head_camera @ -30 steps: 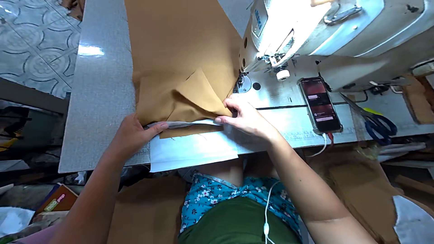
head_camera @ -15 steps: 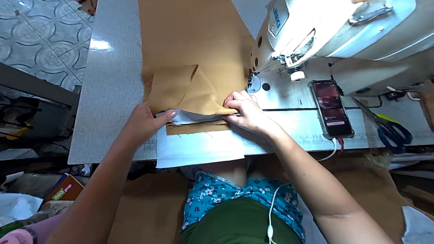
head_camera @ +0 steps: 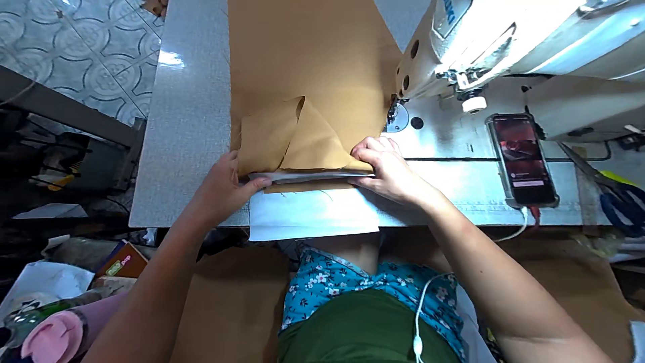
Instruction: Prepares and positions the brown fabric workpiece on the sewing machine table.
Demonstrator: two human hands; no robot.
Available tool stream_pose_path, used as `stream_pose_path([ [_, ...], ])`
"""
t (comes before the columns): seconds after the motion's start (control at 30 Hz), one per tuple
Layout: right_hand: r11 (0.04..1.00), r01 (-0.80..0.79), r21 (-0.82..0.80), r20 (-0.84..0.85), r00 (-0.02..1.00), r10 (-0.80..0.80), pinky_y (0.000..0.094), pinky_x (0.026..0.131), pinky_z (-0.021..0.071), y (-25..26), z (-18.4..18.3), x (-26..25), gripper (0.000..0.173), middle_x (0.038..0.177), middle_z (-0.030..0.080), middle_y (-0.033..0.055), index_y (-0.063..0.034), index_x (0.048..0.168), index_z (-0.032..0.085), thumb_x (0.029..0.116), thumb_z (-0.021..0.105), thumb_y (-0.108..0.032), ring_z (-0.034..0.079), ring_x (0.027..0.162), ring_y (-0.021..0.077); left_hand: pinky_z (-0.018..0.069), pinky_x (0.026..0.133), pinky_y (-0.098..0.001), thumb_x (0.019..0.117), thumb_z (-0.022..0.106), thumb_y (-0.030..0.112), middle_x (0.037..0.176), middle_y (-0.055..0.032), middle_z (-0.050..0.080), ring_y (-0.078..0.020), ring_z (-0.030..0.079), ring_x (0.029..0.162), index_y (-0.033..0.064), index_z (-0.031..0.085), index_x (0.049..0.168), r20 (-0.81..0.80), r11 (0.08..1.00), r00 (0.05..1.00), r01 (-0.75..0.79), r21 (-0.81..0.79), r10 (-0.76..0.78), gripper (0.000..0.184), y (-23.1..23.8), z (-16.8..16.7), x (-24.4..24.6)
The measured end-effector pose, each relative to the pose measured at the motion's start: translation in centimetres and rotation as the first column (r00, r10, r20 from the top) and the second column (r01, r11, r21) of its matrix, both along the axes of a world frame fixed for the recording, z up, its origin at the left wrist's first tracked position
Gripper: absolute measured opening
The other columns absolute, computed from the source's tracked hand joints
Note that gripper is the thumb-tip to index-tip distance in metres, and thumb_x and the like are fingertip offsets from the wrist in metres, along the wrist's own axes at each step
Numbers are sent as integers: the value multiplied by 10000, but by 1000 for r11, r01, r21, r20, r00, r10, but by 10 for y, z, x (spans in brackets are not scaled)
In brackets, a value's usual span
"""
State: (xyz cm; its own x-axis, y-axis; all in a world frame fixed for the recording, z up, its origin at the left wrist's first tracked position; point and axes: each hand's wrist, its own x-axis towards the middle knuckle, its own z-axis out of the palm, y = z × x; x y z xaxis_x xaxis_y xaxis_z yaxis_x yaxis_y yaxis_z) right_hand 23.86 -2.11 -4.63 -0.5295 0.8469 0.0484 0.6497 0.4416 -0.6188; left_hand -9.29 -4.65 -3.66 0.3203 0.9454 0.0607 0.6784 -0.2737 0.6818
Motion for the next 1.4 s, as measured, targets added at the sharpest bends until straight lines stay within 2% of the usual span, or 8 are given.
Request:
stream_pose_path([
  [0.13,996,57,-73,-45,997,-60,765,1051,243,-9,6,17,367,1265,650,88,-88,1012,775,940,631,-417,524,1307,331,250,1194,-553,971,572,391,1104,-82,696,-137,609,1164,-43,662,1146,43,990,993,111,-90,-108,477,-7,3,-20],
  [0.3,962,269,-41,-24,963,-270,723,1074,247,-36,9,16,295,1406,595,119,-49,933,785,968,532,-199,452,1382,365,242,1192,-577,949,567,317,1116,-99,700,-151,603,1191,-33,684,1109,83,985,985,155,-70,-149,403,-8,-1,-25],
  [0.4,951,309,-34,16,951,-308,749,1061,242,-46,10,12,193,1434,568,148,-9,794,746,916,616,-84,439,1377,415,367,1135,-459,937,568,310,980,-12,698,-27,629,1022,-1,689,1041,141,995,985,101,-26,-96,350,-9,-6,-24],
  [0.57,930,362,-61,-53,930,-365,619,1040,345,-49,20,7,247,1342,606,164,13,900,758,973,558,-112,503,1274,373,541,838,-116,961,547,218,945,207,679,137,634,917,114,641,1052,384,998,923,12,-67,14,167,-12,5,-21],
  [0.73,959,282,-9,42,959,-282,681,1003,332,-41,15,8,348,1282,615,186,-8,986,769,994,618,-321,513,1232,424,535,915,-170,1043,431,207,1043,53,695,98,632,991,-7,634,1158,269,994,963,37,-98,-9,317,-5,1,-20],
  [0.87,990,139,35,161,977,-143,731,1000,318,-40,8,20,727,1336,577,181,-48,1191,688,753,772,-622,492,1287,440,505,954,-149,1076,430,238,1093,12,678,113,604,1033,-44,599,1213,216,997,976,22,-75,-6,356,-8,3,-16],
  [1.2,985,170,32,151,973,-173,776,996,301,-45,1,20,605,1404,552,157,-70,1213,684,780,806,-474,463,1347,440,499,937,-137,1070,428,273,1071,31,672,125,599,1013,-14,606,1203,153,996,988,33,-77,-20,363,-7,8,-20],
  [1.4,944,328,-36,22,945,-327,755,1019,272,-49,11,8,425,1356,592,137,-35,994,760,1026,546,-401,492,1310,393,480,997,-337,992,540,336,1043,-73,688,-59,627,1023,-17,662,1120,28,998,998,50,46,-51,395,-13,0,-21],
])
